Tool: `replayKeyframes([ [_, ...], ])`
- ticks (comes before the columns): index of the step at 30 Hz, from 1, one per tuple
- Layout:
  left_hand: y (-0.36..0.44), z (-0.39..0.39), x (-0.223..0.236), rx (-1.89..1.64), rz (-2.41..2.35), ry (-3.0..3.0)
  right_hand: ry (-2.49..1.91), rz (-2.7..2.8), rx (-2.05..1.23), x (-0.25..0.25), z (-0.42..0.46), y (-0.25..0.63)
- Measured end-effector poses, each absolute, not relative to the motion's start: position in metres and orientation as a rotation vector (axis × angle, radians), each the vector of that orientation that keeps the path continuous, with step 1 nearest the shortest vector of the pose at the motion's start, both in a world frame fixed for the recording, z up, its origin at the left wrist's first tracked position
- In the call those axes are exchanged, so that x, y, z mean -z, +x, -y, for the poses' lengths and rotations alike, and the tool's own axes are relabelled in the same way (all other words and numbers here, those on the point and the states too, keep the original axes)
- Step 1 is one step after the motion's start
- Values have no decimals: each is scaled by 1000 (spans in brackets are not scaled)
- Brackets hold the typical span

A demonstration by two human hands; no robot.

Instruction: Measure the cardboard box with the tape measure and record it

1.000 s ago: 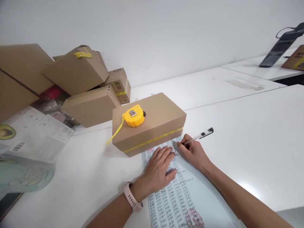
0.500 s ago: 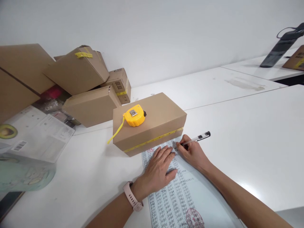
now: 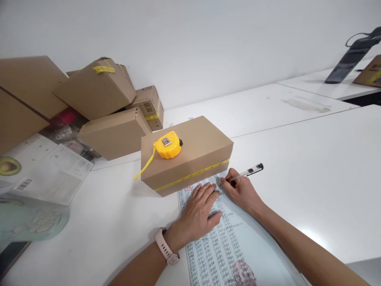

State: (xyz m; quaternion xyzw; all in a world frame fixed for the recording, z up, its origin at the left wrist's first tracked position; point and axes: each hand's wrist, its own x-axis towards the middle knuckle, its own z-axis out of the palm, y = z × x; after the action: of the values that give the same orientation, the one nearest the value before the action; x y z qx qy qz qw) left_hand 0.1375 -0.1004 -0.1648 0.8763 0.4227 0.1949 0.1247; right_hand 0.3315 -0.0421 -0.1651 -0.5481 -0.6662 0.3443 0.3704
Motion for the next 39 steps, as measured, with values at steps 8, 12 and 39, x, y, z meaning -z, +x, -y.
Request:
replayKeyframes([
  [8,137,99,164,-549,-1234,2560,-1419,1703,-884,161,43,330],
  [12,137,100,162,-533,-1234,2558,-1431,1692,-902,160,43,329],
  [39,137,99,165,-542,-1234,2561,-1448,1694,-873,162,41,331],
])
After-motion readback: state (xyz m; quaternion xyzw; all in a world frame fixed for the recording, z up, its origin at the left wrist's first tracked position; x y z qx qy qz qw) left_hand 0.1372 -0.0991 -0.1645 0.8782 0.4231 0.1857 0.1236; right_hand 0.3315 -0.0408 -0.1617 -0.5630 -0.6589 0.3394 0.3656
